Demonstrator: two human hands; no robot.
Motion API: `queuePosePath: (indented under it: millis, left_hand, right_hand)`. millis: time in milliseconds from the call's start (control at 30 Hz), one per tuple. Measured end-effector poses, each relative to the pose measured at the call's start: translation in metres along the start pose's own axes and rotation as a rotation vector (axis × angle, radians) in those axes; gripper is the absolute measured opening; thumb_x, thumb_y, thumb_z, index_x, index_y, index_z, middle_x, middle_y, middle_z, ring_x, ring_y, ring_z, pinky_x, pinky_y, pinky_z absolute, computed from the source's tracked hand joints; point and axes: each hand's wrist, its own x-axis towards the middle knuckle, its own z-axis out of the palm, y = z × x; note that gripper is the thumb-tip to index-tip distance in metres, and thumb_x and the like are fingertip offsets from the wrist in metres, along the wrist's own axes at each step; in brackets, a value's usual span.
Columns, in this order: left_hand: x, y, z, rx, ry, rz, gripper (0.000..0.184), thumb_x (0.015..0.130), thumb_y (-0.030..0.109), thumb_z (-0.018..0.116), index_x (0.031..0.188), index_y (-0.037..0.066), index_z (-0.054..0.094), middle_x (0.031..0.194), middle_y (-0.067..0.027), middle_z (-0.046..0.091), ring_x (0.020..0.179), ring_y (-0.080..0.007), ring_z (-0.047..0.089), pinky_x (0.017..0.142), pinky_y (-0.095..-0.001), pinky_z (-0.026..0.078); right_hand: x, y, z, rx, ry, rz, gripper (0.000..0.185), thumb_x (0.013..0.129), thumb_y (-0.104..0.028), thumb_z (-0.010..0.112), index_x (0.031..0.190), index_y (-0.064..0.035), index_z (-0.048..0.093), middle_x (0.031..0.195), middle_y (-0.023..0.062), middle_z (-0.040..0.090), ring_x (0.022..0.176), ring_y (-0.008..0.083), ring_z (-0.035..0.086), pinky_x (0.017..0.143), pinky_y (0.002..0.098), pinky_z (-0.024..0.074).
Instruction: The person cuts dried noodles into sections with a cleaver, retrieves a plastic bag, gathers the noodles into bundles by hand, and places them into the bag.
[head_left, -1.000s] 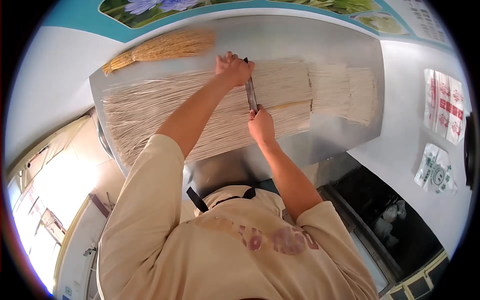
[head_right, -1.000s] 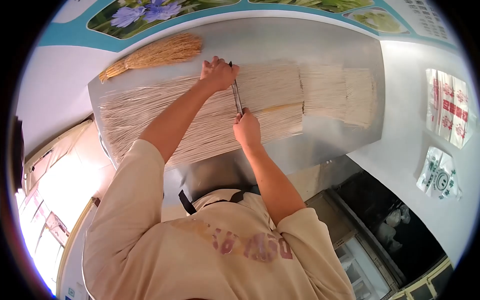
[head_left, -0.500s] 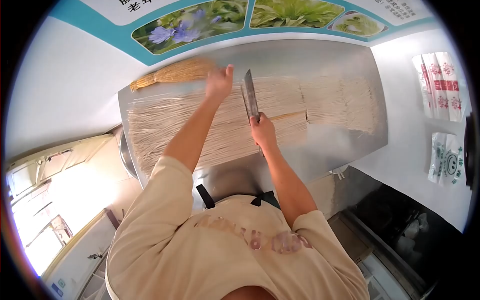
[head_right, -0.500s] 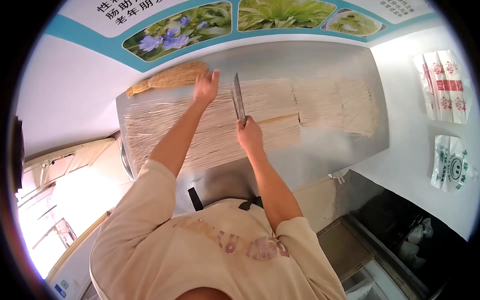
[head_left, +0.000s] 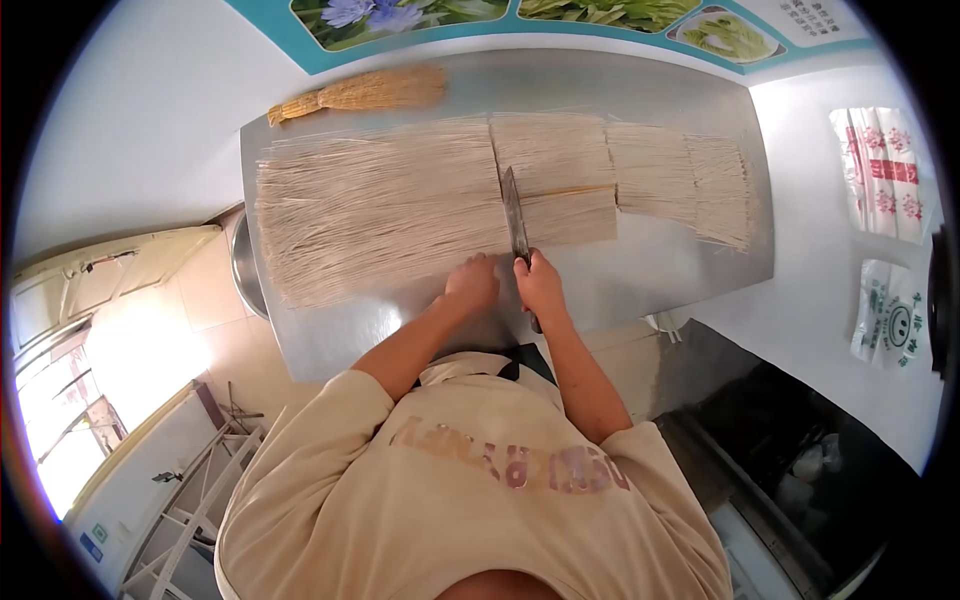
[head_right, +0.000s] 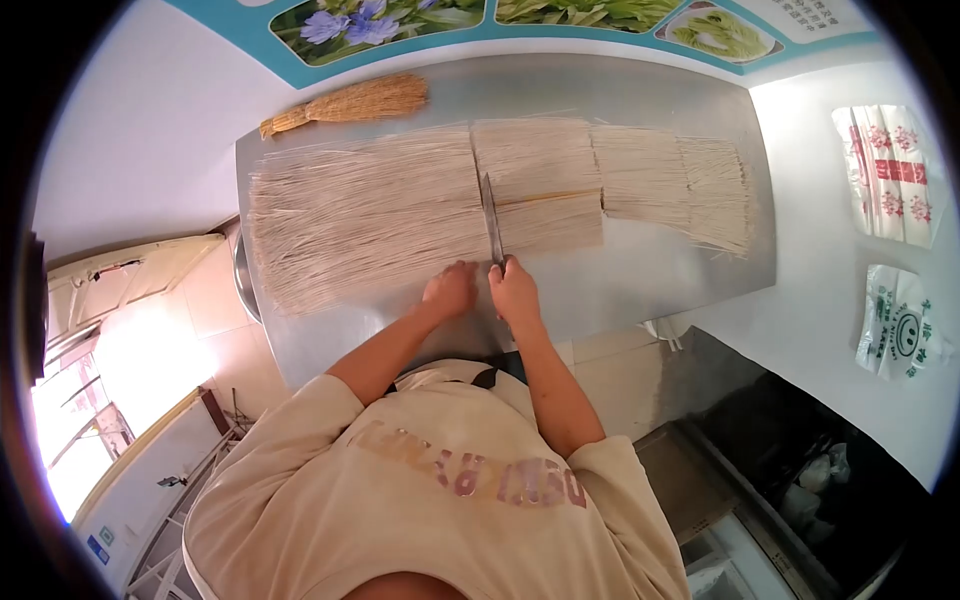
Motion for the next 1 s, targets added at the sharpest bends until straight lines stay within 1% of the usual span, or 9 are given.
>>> queuePosePath:
  millis: [67,200,300,367,433,500,667,900,1000]
  left_hand:
    - [0.012,-0.003,-0.005,0.038,0.170,0.029,0.046,0.090,0.019,0.057,0.135,0.008,0.055,0.131,-0.0187,0.058,0.118,-0.0377,0.061,0.098,-0.0504,0.051]
    - [0.022,-0.003,-0.019,0.083,0.187,0.039,0.043,0.090,0.018,0.057,0.131,0.004,0.058,0.126,-0.0193,0.061,0.117,-0.0375,0.061,0.098,-0.0500,0.051]
    - [0.047,-0.013,-0.028,0.073,0.081,0.027,0.042,0.090,0.023,0.058,0.126,0.001,0.060,0.114,-0.0188,0.067,0.104,-0.0347,0.068,0.095,-0.0482,0.053]
    - [0.089,-0.023,-0.041,0.167,0.025,0.221,0.038,0.094,0.030,0.055,0.115,0.000,0.066,0.112,-0.0187,0.070,0.104,-0.0340,0.070,0.090,-0.0463,0.056]
    - [0.080,0.042,-0.125,-0.505,-0.181,-0.314,0.037,0.099,0.030,0.051,0.113,0.000,0.068,0.112,-0.0196,0.071,0.099,-0.0329,0.072,0.084,-0.0471,0.058]
    - [0.108,0.050,-0.137,-0.181,-0.150,-0.202,0.051,0.103,0.041,0.038,0.103,-0.001,0.066,0.098,-0.0186,0.073,0.072,-0.0283,0.073,0.071,-0.0469,0.057]
    - [0.141,0.031,-0.104,0.150,0.021,0.071,0.046,0.103,0.035,0.036,0.105,0.005,0.070,0.109,-0.0175,0.073,0.089,-0.0363,0.072,0.085,-0.0485,0.056]
    - [0.127,0.040,-0.107,0.029,0.042,-0.052,0.055,0.105,0.038,0.033,0.101,0.000,0.072,0.107,-0.0269,0.070,0.101,-0.0461,0.067,0.091,-0.0523,0.053]
    - [0.121,0.042,-0.112,0.078,0.036,0.058,0.061,0.105,0.042,0.031,0.098,-0.003,0.072,0.105,-0.0303,0.069,0.102,-0.0462,0.067,0.092,-0.0531,0.053]
  right_hand:
    - [-0.005,0.000,0.001,0.001,-0.007,0.018,0.033,0.099,-0.026,0.050,0.112,0.0025,0.057,0.073,0.0239,0.067,0.049,0.0361,0.064,0.056,0.0474,0.0538]
    - [-0.002,0.015,0.013,-0.073,0.021,-0.015,0.029,0.099,-0.023,0.049,0.111,0.0021,0.057,0.074,0.0238,0.067,0.049,0.0354,0.064,0.054,0.0469,0.0538]
    - [0.000,0.015,0.015,-0.102,0.014,0.024,0.027,0.098,-0.021,0.050,0.109,0.0026,0.056,0.076,0.0239,0.068,0.048,0.0357,0.063,0.053,0.0471,0.0539]
    - [-0.003,0.002,0.013,-0.104,-0.007,0.082,0.026,0.098,-0.020,0.050,0.108,0.0032,0.056,0.077,0.0242,0.068,0.048,0.0362,0.063,0.053,0.0473,0.0539]
    - [-0.001,-0.006,0.013,-0.147,-0.022,0.150,0.025,0.097,-0.018,0.051,0.107,0.0038,0.057,0.081,0.0262,0.069,0.062,0.0412,0.068,0.062,0.0505,0.0555]
    - [0.012,0.018,0.026,-0.203,0.028,0.089,0.024,0.097,-0.018,0.051,0.106,0.0036,0.058,0.083,0.0273,0.069,0.070,0.0437,0.068,0.068,0.0516,0.0553]
    - [0.020,0.023,0.031,-0.209,0.062,0.051,0.023,0.096,-0.017,0.052,0.105,0.0030,0.060,0.089,0.0297,0.069,0.090,0.0483,0.066,0.080,0.0539,0.0536]
    - [0.024,0.036,0.051,-0.218,0.150,0.002,0.019,0.097,-0.016,0.052,0.105,-0.0015,0.060,0.087,0.0277,0.068,0.085,0.0484,0.066,0.075,0.0552,0.0522]
    - [0.022,0.040,0.052,-0.187,0.169,-0.024,0.018,0.098,-0.017,0.052,0.104,-0.0019,0.059,0.086,0.0276,0.068,0.084,0.0487,0.065,0.074,0.0559,0.0517]
